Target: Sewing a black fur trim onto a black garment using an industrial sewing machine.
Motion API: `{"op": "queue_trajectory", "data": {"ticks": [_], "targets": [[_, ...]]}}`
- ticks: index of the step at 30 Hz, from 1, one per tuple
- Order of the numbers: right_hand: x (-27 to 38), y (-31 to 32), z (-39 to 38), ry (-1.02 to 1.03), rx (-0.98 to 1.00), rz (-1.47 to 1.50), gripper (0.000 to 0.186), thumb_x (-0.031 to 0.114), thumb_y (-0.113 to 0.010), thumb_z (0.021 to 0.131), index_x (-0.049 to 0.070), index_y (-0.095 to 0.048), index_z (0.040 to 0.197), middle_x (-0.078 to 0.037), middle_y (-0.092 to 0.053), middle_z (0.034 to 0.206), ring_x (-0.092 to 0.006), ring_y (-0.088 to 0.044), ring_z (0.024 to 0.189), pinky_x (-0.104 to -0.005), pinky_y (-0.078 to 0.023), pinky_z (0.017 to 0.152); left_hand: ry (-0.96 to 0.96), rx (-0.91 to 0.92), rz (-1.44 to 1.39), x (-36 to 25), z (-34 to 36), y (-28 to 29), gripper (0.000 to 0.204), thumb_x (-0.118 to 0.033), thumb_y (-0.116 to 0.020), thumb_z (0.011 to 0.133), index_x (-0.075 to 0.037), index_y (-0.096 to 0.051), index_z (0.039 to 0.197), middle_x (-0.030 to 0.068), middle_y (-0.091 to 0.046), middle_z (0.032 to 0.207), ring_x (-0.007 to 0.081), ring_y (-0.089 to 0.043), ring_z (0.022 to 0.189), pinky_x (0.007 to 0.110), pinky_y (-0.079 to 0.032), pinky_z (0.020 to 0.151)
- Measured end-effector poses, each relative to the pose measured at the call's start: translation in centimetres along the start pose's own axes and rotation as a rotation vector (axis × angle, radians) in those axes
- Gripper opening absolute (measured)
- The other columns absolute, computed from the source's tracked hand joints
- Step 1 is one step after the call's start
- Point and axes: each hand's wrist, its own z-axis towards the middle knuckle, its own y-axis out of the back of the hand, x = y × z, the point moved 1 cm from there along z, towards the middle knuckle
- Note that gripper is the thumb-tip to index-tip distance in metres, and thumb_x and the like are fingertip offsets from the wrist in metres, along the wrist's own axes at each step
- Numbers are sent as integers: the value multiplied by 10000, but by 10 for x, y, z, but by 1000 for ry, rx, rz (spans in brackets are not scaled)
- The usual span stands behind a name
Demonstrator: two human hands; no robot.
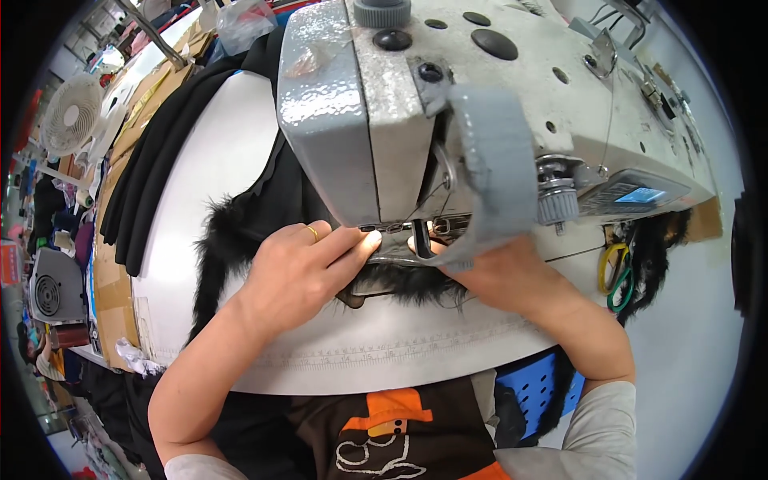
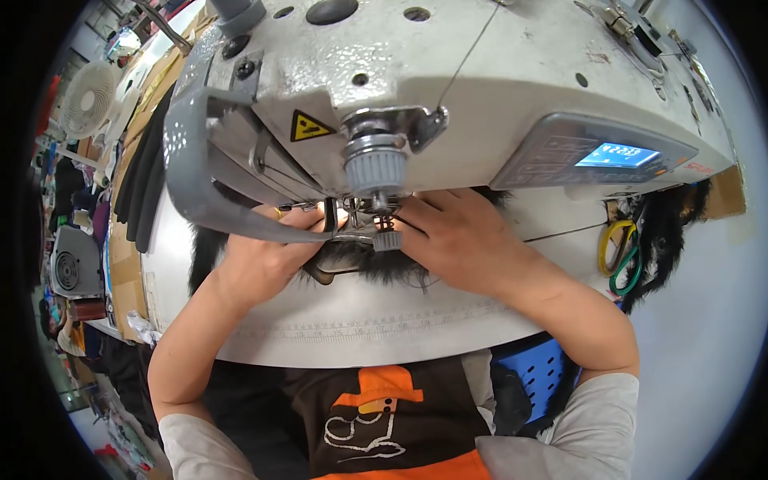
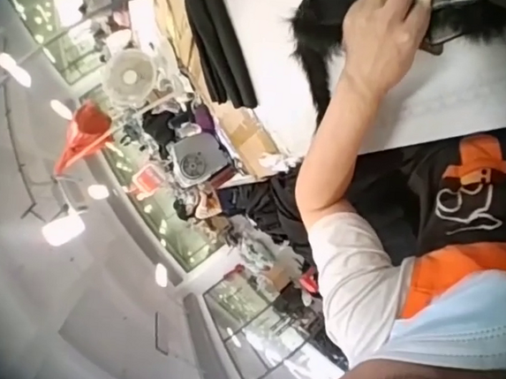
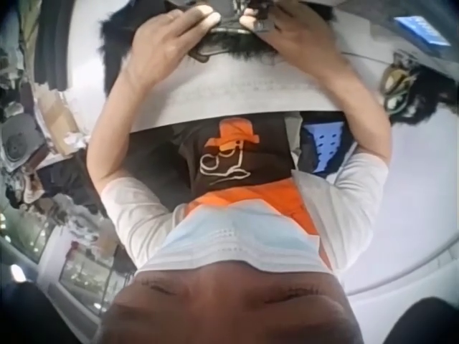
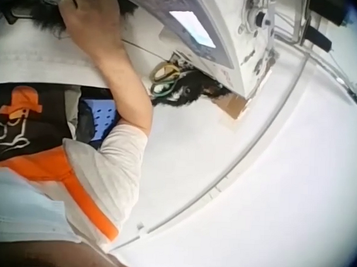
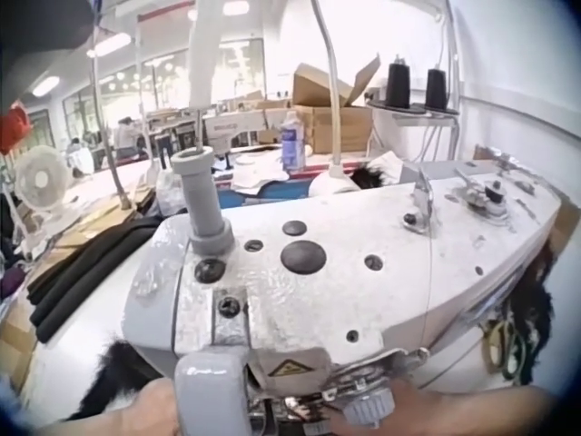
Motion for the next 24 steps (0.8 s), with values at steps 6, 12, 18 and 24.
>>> {"op": "queue_trajectory", "data": {"ticks": [6, 12, 18, 24], "targets": [[-6, -12, -2, 52, 0, 52, 99, 164, -685, 743, 74, -660, 773, -28, -646, 1021, -230, -639, 974, -370, -560, 790, 14, -89, -74, 1, -4, -9, 342, -100, -663, 785, -28, -712, 1115, 21, -689, 1080, 161, -594, 703, 300, -505, 638], [-2, -9, 1, 34, 55, 71, 77, 163, -674, 760, 96, -635, 755, -11, -638, 962, -210, -630, 912, -354, -567, 758, 3, 10, -11, -5, -2, 5, 360, -94, -672, 776, -35, -696, 1131, 24, -688, 1037, 164, -599, 713, 305, -511, 647], [-8, 2, 7, -97, -12, 3, 102, 143, -649, 789, 107, -650, 884, 4, -638, 974, -188, -645, 810, -324, -559, 694, 91, 137, 40, 4, 5, -1, 325, -98, -675, 774, -78, -660, 1098, 7, -626, 884, 180, -604, 739, 302, -503, 638], [-13, 12, 3, 22, 20, 42, 206, 130, -654, 797, 117, -678, 1002, 3, -643, 995, -186, -688, 827, -348, -570, 635, 89, 47, 26, 0, 4, -4, 258, -93, -674, 767, -95, -667, 1025, 3, -604, 834, 182, -590, 766, 310, -492, 645]]}}
